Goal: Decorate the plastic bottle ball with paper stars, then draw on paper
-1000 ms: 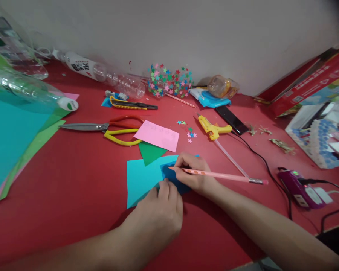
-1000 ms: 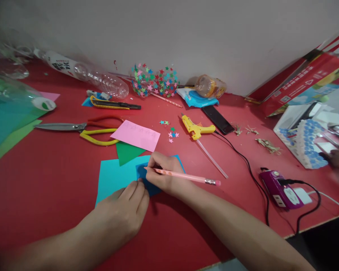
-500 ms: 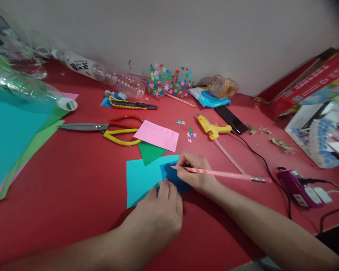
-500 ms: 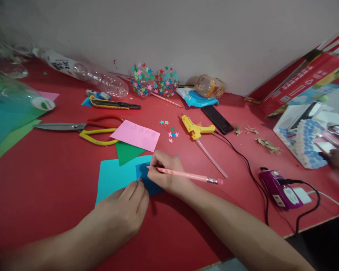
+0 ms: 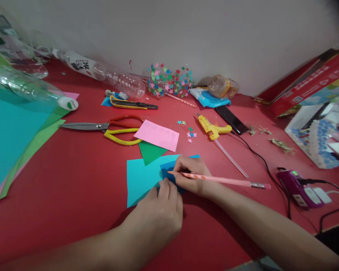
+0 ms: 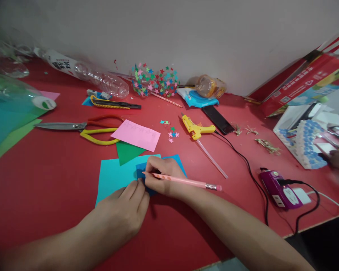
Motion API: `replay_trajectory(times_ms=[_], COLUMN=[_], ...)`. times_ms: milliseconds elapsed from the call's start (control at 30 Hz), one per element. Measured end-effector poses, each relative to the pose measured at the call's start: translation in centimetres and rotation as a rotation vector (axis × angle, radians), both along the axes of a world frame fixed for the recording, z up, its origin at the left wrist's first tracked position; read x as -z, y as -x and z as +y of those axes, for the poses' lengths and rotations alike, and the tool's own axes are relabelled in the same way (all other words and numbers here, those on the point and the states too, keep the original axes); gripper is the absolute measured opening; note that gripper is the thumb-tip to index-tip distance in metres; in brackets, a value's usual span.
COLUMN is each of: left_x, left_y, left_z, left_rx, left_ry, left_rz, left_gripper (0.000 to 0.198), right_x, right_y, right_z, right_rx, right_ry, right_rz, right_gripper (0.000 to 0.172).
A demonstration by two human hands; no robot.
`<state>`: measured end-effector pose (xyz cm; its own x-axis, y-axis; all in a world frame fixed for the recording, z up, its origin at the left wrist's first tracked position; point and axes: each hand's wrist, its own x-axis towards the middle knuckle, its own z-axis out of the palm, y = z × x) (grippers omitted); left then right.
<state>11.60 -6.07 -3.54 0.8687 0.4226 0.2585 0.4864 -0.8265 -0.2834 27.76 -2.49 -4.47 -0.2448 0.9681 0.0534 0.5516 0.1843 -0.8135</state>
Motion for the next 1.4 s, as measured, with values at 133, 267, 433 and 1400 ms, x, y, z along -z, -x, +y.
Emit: replay_trajectory(times_ms=[133, 267, 433, 1400], left_x=[-0.1, -0.1, 0.0, -0.9], left_y=[0.0, -0.1, 0.0, 0.0], left_z=[0.0, 0.0, 0.0, 0.0], left_rx=[-0.004, -0.006, -0.007, -0.051], left_ry=[-0.006, -0.002, -0.008, 0.072], left_rz=[-0.006, -0.012, -0.013, 0.006], left_gripper=[0.030, 0.029, 0.029, 0.025], right_x=[-0.2, -0.3, -0.2, -1.0], right_y=[-0.2, -0.3, -0.3, -0.8], right_z=[0.0, 0.0, 0.0, 0.7], right_rx=[-0.063, -0.121, -0.136, 0.090], right_ry=[-0.019, -0.026, -0.035, 0.209], right_rz=[-0.014, 0.000, 0.002, 0.370], right_gripper=[0.018, 0.016, 0.015, 0.012])
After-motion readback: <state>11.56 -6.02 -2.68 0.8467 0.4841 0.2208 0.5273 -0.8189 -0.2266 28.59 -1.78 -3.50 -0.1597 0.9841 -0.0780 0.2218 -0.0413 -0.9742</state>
